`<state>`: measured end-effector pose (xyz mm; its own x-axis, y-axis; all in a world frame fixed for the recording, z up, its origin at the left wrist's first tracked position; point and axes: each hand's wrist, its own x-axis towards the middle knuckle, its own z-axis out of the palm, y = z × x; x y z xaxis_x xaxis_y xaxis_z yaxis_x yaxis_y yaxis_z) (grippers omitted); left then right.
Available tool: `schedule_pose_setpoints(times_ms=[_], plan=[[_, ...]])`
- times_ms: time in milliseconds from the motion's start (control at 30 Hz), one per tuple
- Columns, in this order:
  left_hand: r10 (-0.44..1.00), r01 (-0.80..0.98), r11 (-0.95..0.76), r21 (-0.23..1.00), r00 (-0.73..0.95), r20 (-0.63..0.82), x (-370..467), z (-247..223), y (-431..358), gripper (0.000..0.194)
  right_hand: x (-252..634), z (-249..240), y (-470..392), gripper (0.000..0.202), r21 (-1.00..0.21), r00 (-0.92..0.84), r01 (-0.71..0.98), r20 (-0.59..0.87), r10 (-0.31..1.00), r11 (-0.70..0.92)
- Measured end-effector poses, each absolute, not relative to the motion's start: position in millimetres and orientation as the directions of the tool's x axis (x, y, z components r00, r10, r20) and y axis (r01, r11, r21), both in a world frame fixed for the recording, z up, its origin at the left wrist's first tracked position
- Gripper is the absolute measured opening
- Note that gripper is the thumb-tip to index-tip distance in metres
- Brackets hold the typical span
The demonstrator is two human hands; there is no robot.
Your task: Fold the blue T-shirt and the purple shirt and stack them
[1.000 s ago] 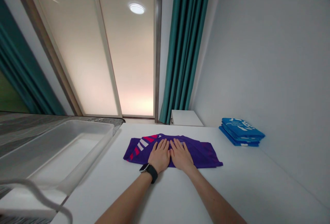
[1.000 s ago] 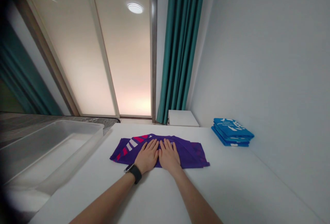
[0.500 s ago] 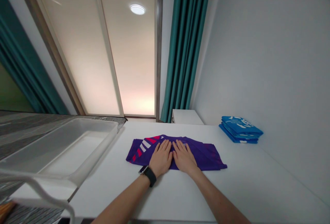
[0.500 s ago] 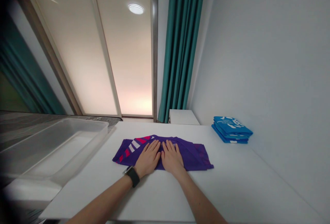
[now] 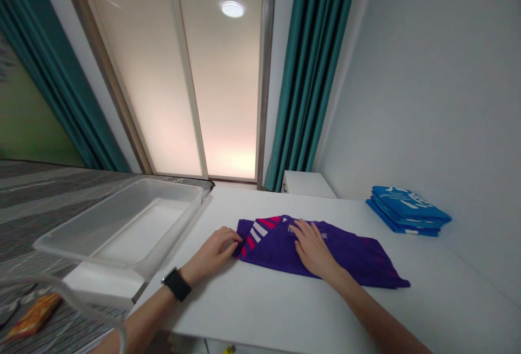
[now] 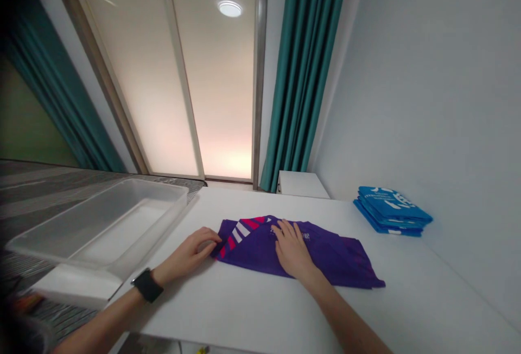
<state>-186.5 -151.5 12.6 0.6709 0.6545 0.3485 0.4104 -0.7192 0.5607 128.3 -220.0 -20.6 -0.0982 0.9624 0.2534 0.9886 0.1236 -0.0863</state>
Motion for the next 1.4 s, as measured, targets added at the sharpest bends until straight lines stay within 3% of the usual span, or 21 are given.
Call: schedule_pose_setpoints(times_ms=[167,333,500,733,867,1000,1133,1233,1400], plan=[[0.647,0.382,-0.708,0.594,0.689,0.328,-195,5,-160,0.019,79,-1,-171,0.043,-0.203,-0.299,0.911,0.268,0.916,0.358],[0.645,0.393,-0.717,0.576,0.688,0.333,-201,-2,-160,0.018,51,0,-124,0.042,-0.250,-0.211,0.939,0.122,0.970,0.236],[0.632,0.401,-0.736,0.545,0.696,0.341,-201,-5,-161,0.018,52,1,-108,0.019,-0.282,-0.175,0.941,0.076,0.982,0.190],[0.565,0.391,-0.799,0.457,0.748,0.348,-208,0,-166,0.018,55,30,-141,0.013,-0.353,-0.265,0.886,0.147,0.953,0.301],[0.551,0.397,-0.811,0.429,0.764,0.335,-210,5,-172,0.028,50,47,-182,0.013,-0.419,-0.382,0.782,0.262,0.886,0.461],[0.549,0.396,-0.812,0.429,0.768,0.330,-212,6,-174,0.025,43,55,-216,0.016,-0.436,-0.457,0.757,0.178,0.872,0.486],[0.562,0.402,-0.802,0.442,0.758,0.331,-211,7,-176,0.022,42,54,-218,0.021,-0.501,-0.410,0.742,0.186,0.893,0.446],[0.622,0.441,-0.755,0.485,0.716,0.316,-202,6,-178,0.015,45,51,-201,0.024,-0.462,-0.366,0.779,0.215,0.906,0.424],[0.744,0.538,-0.641,0.547,0.610,0.273,-186,-3,-180,0.017,47,48,-164,0.028,-0.271,-0.369,0.872,0.182,0.911,0.407]])
